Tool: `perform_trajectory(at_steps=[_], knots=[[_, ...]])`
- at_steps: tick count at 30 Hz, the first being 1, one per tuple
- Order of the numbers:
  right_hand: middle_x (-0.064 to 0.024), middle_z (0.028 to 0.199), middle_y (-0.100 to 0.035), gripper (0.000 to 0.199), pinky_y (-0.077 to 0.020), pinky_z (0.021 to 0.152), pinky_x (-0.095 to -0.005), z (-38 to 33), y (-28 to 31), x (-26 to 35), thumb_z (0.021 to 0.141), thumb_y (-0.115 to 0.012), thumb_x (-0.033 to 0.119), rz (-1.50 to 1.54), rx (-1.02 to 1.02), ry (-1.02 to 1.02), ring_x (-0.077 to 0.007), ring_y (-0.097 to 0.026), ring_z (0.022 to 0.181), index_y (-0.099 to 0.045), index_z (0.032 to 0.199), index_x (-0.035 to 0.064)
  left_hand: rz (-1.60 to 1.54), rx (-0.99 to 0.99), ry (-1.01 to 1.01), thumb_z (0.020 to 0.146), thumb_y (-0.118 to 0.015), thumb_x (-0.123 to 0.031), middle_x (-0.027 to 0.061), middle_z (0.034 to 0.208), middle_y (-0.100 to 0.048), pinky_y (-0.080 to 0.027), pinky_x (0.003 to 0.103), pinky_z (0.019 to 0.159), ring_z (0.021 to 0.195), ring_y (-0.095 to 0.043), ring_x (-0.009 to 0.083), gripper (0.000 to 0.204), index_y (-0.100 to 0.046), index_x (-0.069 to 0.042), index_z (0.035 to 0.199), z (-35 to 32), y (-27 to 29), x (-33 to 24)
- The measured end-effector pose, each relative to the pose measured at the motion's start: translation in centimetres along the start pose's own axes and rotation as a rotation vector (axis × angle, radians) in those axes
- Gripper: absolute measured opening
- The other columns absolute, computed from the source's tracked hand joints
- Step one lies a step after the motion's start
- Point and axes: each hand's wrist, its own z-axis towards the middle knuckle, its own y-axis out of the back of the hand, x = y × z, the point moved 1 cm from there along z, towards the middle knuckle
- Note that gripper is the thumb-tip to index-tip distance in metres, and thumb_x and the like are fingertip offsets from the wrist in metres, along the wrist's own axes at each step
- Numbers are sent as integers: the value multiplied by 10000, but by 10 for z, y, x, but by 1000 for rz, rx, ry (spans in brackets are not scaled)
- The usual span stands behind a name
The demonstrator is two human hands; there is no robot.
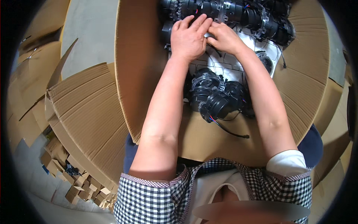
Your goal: The person packs black plastic electronic components by hand, transferring them from a bulk container into the individual cells of a grid-partitioned shipping box.
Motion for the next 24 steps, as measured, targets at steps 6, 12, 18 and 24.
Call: perform_trajectory(at_steps=[6, 12, 18, 24], knots=[[-113, 1145, -659, 323, -474, 951, -408, -80, 41, -7, 824, -607, 139, -162, -6, -367, -312, -591, 1124, -670, 1138, 97, 76, 58, 50, 811, -573, -238, -77, 1371, -557, -419, 395, 992, 1188, -541, 193, 470, -598, -272, 1279, 2, 2, 8], [-72, 1495, -408, 729, -315, 1089, -467, -98, 83, -3, 733, -750, 304, -289, 742, -483, -290, -413, 1351, -486, 1399, 174, -5, 51, 93, 817, -557, -231, -70, 1377, -556, -425, 400, 989, 1197, -540, 202, 479, -592, -255, 1294, 2, -1, 6], [-86, 1224, -616, 692, -442, 980, -416, -90, 109, 22, 680, -788, 328, -606, 922, -454, -310, -537, 1176, -556, 1323, 229, -42, 49, 120, 820, -551, -251, -62, 1375, -557, -395, 403, 1011, 1211, -524, 200, 475, -602, -226, 1292, -1, 0, 7], [-110, 1066, -641, 520, -453, 912, -454, -83, 112, 38, 732, -691, 270, -572, 46, -529, -321, -549, 1039, -622, 1231, 141, -26, 67, 123, 839, -546, -250, -78, 1387, -543, -389, 385, 1013, 1234, -503, 190, 465, -595, -229, 1301, 0, 2, 6]])
